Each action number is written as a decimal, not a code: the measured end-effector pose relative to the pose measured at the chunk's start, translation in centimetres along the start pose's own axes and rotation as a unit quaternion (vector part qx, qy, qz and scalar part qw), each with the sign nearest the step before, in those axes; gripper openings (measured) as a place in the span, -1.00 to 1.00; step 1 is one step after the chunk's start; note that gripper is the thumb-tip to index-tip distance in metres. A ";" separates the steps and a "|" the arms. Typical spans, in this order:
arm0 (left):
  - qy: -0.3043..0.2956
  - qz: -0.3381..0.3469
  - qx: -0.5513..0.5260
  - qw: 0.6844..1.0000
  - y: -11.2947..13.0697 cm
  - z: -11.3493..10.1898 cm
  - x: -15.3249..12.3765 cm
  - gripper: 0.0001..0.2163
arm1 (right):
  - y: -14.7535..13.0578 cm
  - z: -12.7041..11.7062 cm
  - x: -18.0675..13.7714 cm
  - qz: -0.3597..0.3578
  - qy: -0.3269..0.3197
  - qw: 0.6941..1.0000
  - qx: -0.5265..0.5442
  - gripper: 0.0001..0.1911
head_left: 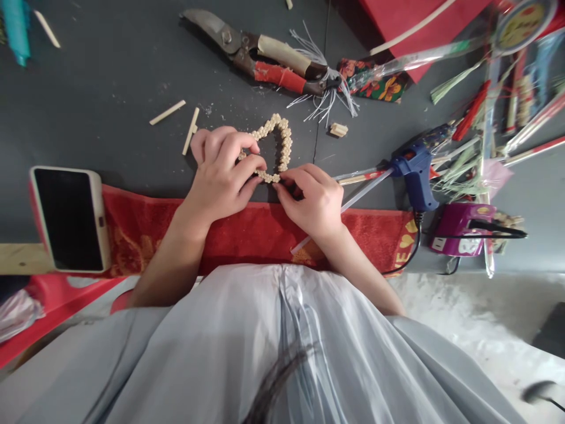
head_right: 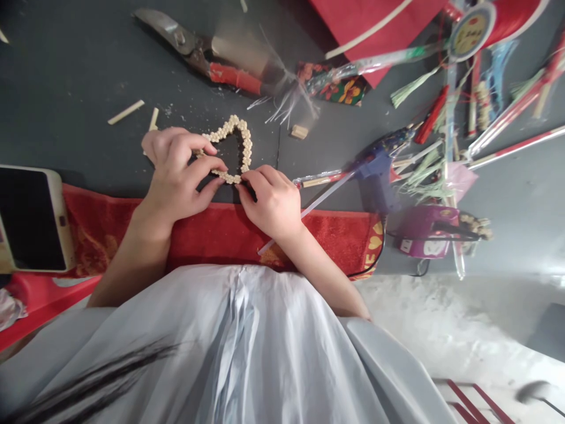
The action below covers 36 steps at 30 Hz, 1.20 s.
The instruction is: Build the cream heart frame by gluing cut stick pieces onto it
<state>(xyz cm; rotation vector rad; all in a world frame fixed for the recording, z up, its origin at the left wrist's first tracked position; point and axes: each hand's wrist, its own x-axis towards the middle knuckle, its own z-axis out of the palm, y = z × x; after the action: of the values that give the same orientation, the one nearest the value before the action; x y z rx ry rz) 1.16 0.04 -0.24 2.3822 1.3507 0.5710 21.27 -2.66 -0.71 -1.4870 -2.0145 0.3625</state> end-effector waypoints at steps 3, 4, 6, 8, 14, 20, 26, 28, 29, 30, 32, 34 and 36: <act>-0.007 -0.005 -0.012 1.000 0.0 0.0 0.0 -0.83 | 0.0 0.1 -0.1 -0.009 0.006 1.000 -0.004 -0.89; -0.009 -0.008 -0.016 1.000 0.0 0.0 0.0 -0.83 | 0.0 0.2 -0.1 -0.011 0.008 1.000 -0.002 -0.88; -0.011 -0.013 -0.024 1.000 0.0 0.1 0.1 -0.82 | 0.0 0.2 -0.1 -0.015 0.010 1.000 0.000 -0.88; -0.010 -0.016 -0.030 0.999 0.0 0.2 0.1 -0.81 | 0.0 0.2 -0.1 -0.018 0.011 1.000 -0.002 -0.88; 0.001 -0.006 -0.024 1.000 0.1 0.3 0.1 -0.78 | 0.0 0.3 0.0 -0.025 0.018 1.000 -0.006 -0.86; 0.002 -0.002 -0.030 1.000 0.1 0.3 0.1 -0.82 | 0.0 0.3 0.0 -0.045 0.037 0.998 -0.001 -0.89; -0.011 -0.014 -0.037 0.999 -0.1 0.4 0.1 -0.81 | 0.0 0.3 0.1 -0.032 0.026 0.999 0.003 -0.90; -0.011 -0.015 -0.037 0.999 -0.1 0.5 0.1 -0.80 | 0.0 0.2 0.2 -0.025 0.026 0.999 0.009 -0.92; -0.009 -0.011 -0.034 0.999 -0.2 0.5 0.1 -0.80 | 0.0 0.2 0.2 -0.022 0.025 0.999 0.009 -0.93; -0.007 -0.007 -0.031 0.999 -0.2 0.5 0.1 -0.80 | -0.1 0.2 0.2 -0.019 0.025 0.999 0.009 -0.93; -0.001 0.001 -0.025 1.000 -0.2 0.5 0.0 -0.81 | -0.1 0.2 0.2 -0.016 0.023 1.000 0.006 -0.93; -0.001 0.002 -0.022 1.000 -0.1 0.4 0.0 -0.83 | -0.1 0.1 0.2 -0.015 0.022 1.000 0.007 -0.94; -0.006 0.000 -0.021 1.000 -0.1 0.3 0.1 -0.84 | -0.1 0.1 0.2 -0.011 0.017 1.000 0.010 -0.94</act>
<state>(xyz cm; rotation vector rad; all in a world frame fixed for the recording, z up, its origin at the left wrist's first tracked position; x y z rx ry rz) 1.31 0.08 -0.53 2.3481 1.3206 0.5795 21.15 -2.51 -0.68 -1.4484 -1.9935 0.3441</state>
